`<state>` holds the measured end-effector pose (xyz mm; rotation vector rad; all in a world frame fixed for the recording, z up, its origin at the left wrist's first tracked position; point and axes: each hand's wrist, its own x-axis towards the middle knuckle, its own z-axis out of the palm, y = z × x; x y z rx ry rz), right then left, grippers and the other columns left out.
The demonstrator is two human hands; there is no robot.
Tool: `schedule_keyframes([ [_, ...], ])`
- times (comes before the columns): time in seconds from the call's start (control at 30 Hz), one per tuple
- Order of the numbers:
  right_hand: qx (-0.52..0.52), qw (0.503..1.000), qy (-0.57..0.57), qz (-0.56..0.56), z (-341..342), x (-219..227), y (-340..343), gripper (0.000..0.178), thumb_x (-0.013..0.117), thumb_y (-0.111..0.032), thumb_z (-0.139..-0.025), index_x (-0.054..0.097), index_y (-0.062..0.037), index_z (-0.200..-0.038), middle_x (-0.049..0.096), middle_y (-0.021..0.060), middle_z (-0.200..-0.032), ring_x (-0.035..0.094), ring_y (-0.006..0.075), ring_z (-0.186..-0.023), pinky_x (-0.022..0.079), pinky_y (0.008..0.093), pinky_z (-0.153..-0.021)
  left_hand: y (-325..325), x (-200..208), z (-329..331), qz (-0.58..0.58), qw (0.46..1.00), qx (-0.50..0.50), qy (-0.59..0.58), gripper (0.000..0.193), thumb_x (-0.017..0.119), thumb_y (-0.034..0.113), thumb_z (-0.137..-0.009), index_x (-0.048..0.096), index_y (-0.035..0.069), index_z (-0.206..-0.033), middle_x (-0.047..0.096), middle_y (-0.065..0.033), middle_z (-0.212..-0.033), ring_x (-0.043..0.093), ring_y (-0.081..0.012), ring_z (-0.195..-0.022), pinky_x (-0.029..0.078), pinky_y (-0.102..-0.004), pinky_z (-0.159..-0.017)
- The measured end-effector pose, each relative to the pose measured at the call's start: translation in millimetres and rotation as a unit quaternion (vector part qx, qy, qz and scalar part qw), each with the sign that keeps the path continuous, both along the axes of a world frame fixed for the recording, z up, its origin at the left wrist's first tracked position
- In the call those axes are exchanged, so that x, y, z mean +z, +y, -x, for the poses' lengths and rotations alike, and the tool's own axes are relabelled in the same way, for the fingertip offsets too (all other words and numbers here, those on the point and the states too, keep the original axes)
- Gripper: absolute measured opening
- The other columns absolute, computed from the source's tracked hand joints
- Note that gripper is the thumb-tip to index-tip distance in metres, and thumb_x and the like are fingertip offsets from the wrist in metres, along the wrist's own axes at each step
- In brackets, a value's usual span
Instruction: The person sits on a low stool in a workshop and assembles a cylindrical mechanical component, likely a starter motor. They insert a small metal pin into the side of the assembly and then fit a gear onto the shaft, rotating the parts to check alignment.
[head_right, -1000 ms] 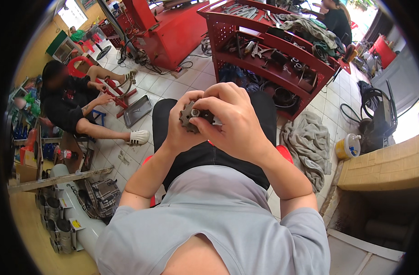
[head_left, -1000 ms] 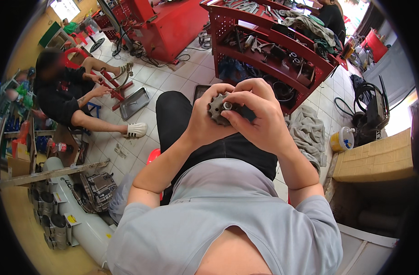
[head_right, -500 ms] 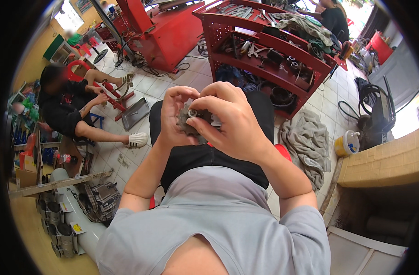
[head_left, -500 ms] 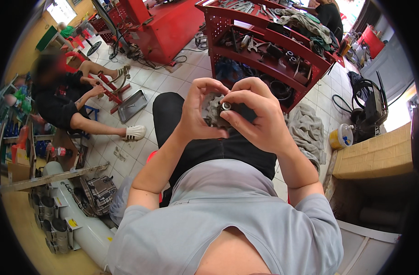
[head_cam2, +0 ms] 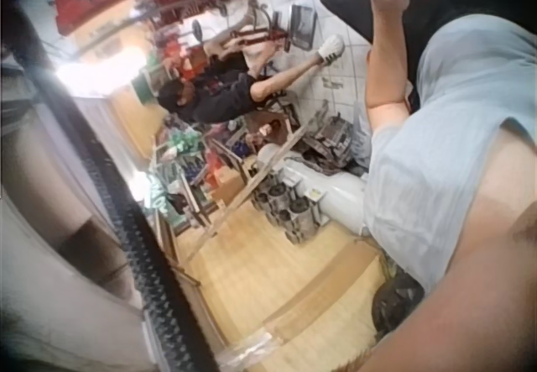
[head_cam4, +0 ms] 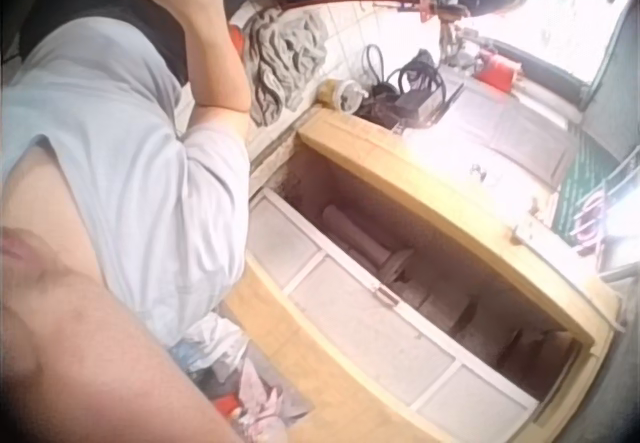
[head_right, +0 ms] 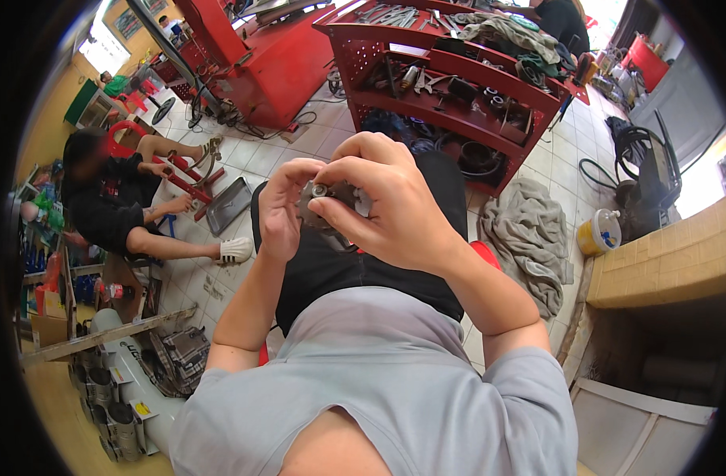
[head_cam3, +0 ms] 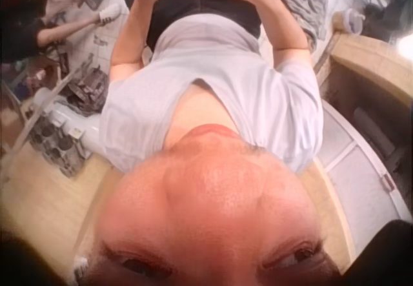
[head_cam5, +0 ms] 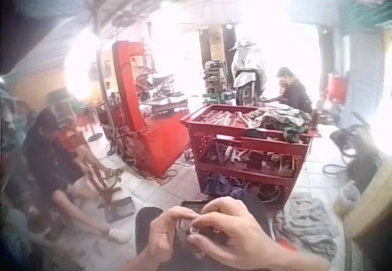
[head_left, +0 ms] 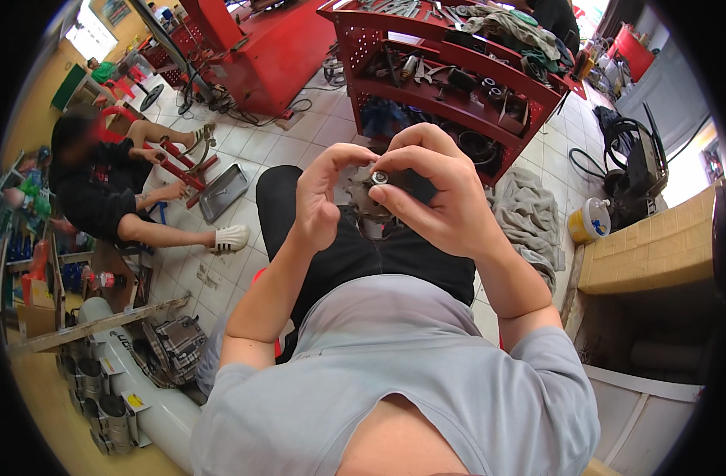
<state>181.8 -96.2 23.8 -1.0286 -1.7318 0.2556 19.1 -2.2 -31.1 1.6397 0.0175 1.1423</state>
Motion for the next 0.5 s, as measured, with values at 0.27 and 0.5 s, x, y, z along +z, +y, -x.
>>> schedule_keyframes([
  [0.27, 0.009, 0.999, -0.041, -0.031, 0, 1, 1, 0.021, 0.074, -0.01, -0.073, 0.065, -0.0015, -0.09, 0.056, 0.0092, -0.09, 0.055, 0.021, -0.082, 0.044, 0.0302, -0.073, -16, 3, -6, 0.004, 0.999, -0.009, 0.042, 0.106, 0.092, 0.03, -0.052, 0.034, -0.001, -0.135, 0.055, -0.0101, -0.112, 0.055, -0.0189, -0.105, 0.042, -0.0309, -0.091],
  [0.5, 0.006, 1.0, 0.001, -0.013, 1, -1, 3, 0.018, 0.073, -0.015, -0.074, 0.066, -0.0075, -0.089, 0.057, 0.0066, -0.091, 0.053, 0.0239, -0.086, 0.038, 0.0357, -0.081, 16, -10, -5, 0.045, 0.998, 0.02, -0.038, 0.079, 0.062, 0.055, -0.082, 0.033, 0.001, -0.132, 0.057, -0.0133, -0.108, 0.058, -0.023, -0.102, 0.041, -0.0371, -0.095],
])
